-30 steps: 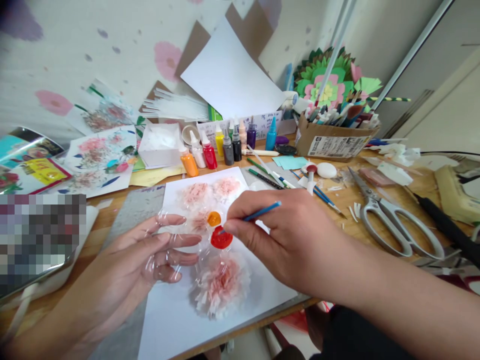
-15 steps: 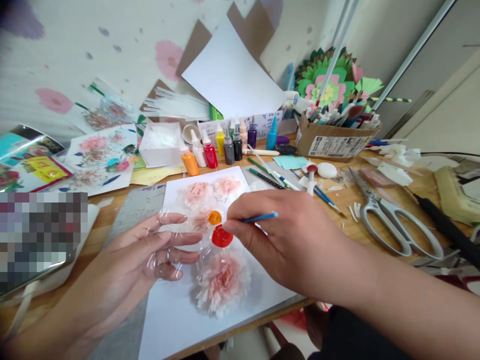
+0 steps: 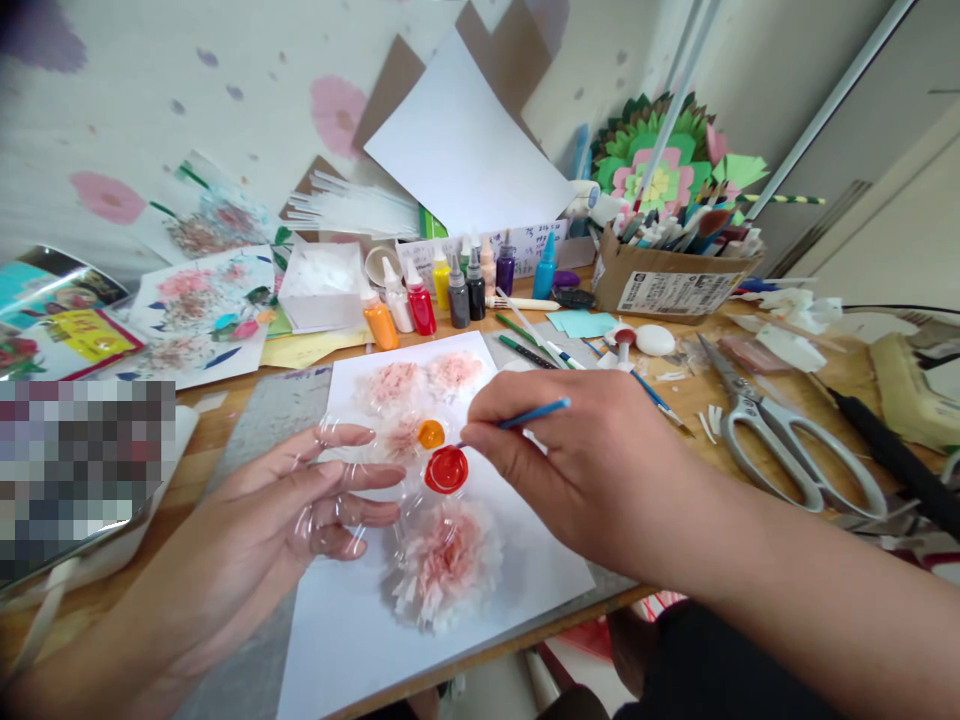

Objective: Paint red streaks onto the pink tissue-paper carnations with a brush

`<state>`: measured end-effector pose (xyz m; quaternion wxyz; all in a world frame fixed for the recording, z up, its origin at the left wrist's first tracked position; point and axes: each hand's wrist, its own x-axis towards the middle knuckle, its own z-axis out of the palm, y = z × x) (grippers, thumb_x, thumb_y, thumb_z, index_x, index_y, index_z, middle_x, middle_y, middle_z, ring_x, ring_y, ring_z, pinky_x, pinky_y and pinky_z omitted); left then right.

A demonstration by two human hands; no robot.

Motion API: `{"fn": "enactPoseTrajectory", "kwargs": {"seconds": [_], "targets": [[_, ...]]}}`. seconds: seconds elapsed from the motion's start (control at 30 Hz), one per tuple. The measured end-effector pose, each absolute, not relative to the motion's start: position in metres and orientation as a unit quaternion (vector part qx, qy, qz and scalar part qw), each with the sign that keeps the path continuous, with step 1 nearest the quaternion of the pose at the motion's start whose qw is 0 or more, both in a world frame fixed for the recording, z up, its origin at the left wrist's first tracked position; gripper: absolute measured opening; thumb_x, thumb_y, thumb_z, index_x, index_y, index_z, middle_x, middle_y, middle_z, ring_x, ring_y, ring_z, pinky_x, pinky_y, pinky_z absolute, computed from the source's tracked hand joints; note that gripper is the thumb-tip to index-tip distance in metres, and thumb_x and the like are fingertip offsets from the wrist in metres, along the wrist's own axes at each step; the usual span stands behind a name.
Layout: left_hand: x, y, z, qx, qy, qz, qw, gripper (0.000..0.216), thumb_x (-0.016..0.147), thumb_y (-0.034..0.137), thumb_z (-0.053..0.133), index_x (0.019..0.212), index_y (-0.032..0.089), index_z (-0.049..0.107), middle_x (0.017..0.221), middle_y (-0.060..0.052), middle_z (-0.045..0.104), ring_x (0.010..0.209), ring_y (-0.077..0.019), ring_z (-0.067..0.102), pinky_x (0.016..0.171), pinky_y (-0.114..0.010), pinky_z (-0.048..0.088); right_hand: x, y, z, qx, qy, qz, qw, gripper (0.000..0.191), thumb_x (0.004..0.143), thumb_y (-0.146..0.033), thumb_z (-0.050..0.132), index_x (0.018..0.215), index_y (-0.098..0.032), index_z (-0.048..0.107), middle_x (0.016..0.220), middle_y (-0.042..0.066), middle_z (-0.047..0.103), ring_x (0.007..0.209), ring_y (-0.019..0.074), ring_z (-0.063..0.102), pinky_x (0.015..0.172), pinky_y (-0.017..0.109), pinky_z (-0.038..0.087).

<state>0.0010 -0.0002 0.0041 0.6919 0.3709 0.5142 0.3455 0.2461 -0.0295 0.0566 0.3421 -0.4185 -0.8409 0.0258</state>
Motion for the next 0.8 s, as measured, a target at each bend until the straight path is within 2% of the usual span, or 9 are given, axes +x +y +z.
{"fn": "enactPoseTrajectory", "kwargs": {"seconds": [0.07,0.17,0.3,0.43,0.57,0.7,0.8], "targets": [[0.0012,-0.0004,0.0046,0.372,0.514,0.344,0.692,0.037,0.083,0.034,0.072,0.115,0.021,0.059,0.104,-0.015,0.076,0.080,-0.0268,0.076,0.055,-0.025,0.053,0.2461,-0.0288,0.0581,-0.416,-0.848,0.046,0.325,0.027,0.094,-0.017,0.055,0.069,-0.018,0.066,0.073,-0.001,0.073,0.060,0.0073,0.067,0.055,0.015,0.051],[0.0019,-0.0011,0.0055,0.368,0.512,0.347,0.694,0.039,0.081,0.033,0.073,0.115,0.021,0.060,0.103,-0.015,0.076,0.078,-0.0268,0.076,0.055,-0.026,0.053,0.2453,-0.0286,0.0591,-0.401,-0.849,0.100,0.330,0.019,0.094,-0.021,0.058,0.079,-0.018,0.070,0.074,-0.001,0.074,0.062,0.0081,0.068,0.057,0.015,0.053],[0.0031,-0.0016,0.0067,0.360,0.517,0.349,0.693,0.039,0.081,0.032,0.072,0.116,0.021,0.059,0.101,-0.015,0.077,0.079,-0.0273,0.076,0.055,-0.026,0.053,0.2459,-0.0295,0.0576,-0.419,-0.840,0.056,0.341,0.022,0.095,-0.018,0.056,0.076,-0.018,0.068,0.073,0.000,0.073,0.061,0.0075,0.067,0.057,0.015,0.053],[0.0032,-0.0015,0.0067,0.362,0.518,0.346,0.693,0.039,0.081,0.031,0.072,0.116,0.021,0.059,0.101,-0.015,0.077,0.078,-0.0272,0.076,0.055,-0.026,0.053,0.2477,-0.0307,0.0570,-0.408,-0.843,0.088,0.340,0.017,0.095,-0.021,0.059,0.083,-0.017,0.070,0.075,-0.002,0.074,0.063,0.0056,0.067,0.058,0.013,0.052],[0.0023,-0.0013,0.0057,0.367,0.518,0.346,0.691,0.039,0.082,0.032,0.071,0.117,0.021,0.058,0.102,-0.015,0.077,0.079,-0.0269,0.076,0.056,-0.026,0.053,0.2483,-0.0302,0.0576,-0.421,-0.844,-0.001,0.333,0.026,0.095,-0.018,0.055,0.072,-0.017,0.066,0.074,0.000,0.074,0.062,0.0078,0.068,0.058,0.015,0.052],[0.0022,-0.0012,0.0059,0.373,0.517,0.343,0.690,0.037,0.083,0.033,0.070,0.116,0.021,0.058,0.102,-0.015,0.077,0.078,-0.0270,0.076,0.055,-0.025,0.053,0.2468,-0.0302,0.0584,-0.397,-0.856,0.083,0.319,0.018,0.095,-0.019,0.057,0.081,-0.018,0.069,0.076,-0.002,0.074,0.064,0.0065,0.068,0.059,0.013,0.053],[0.0026,-0.0015,0.0068,0.371,0.520,0.345,0.688,0.038,0.082,0.031,0.071,0.116,0.021,0.058,0.102,-0.015,0.077,0.079,-0.0275,0.076,0.056,-0.026,0.054,0.2462,-0.0303,0.0585,-0.423,-0.842,0.046,0.332,0.018,0.094,-0.020,0.058,0.079,-0.018,0.068,0.073,-0.001,0.073,0.061,0.0078,0.067,0.058,0.015,0.052]]}}
